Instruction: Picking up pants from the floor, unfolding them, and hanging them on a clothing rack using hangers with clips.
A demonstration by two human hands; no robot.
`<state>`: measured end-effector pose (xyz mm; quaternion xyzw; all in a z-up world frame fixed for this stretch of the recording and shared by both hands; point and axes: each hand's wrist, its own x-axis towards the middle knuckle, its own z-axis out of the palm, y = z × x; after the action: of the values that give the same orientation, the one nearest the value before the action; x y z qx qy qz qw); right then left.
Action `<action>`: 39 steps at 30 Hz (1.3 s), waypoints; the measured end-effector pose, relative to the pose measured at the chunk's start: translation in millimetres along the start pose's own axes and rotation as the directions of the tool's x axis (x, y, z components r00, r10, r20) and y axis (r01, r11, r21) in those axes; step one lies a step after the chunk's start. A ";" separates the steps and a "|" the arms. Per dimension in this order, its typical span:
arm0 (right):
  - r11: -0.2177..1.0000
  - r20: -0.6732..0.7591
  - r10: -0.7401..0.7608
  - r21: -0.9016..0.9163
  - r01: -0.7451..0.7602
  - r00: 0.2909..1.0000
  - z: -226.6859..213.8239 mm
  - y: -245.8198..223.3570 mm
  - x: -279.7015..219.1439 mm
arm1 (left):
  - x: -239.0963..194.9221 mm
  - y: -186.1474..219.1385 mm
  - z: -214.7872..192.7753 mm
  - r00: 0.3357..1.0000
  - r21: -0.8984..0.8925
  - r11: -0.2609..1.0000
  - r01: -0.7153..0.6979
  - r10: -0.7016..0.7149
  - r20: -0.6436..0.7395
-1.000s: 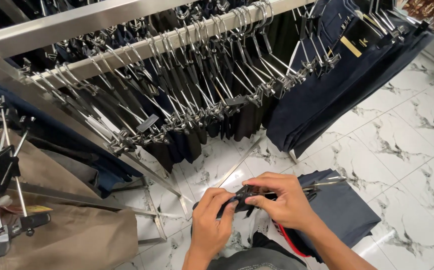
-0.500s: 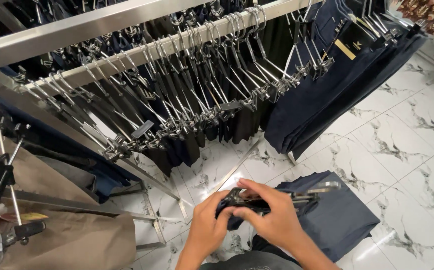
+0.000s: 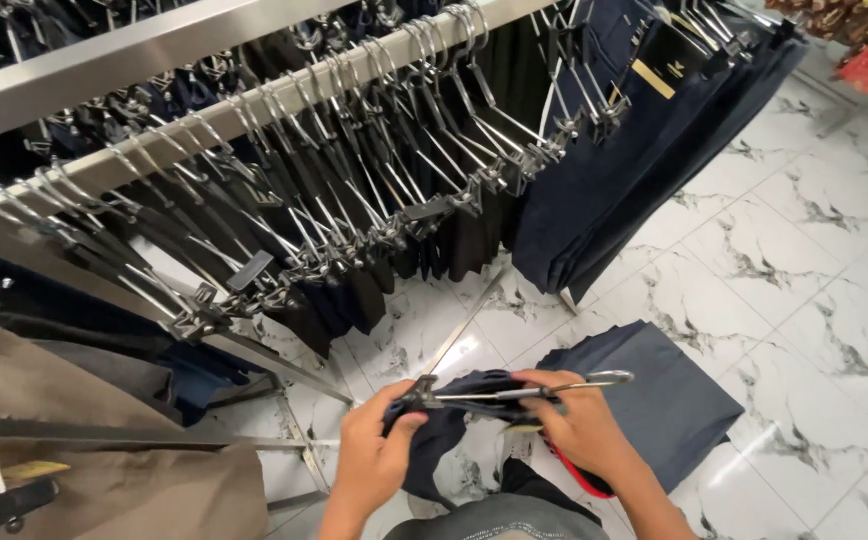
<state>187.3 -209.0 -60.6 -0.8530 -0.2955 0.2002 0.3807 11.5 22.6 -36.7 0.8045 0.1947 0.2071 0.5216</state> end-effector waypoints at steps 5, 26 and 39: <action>0.996 0.155 -0.081 0.050 0.074 0.985 -9.9 -34.6 7.8 | -6.3 -6.7 -21.2 0.970 0.031 0.970 0.242 -0.243 0.014; 0.817 -0.298 -0.576 -0.173 0.550 0.761 -47.4 -94.0 -32.5 | 14.3 2.7 35.5 0.861 0.550 0.773 -0.315 0.477 -0.177; 0.666 -0.238 -0.101 0.705 0.244 0.966 11.5 -40.2 -19.9 | 30.1 12.4 41.1 0.730 0.482 0.810 -0.334 0.546 -0.411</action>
<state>151.9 -194.4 -34.7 -0.6131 -0.2357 0.1868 0.7305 59.9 2.7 -36.6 0.8218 0.1669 0.4998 0.2168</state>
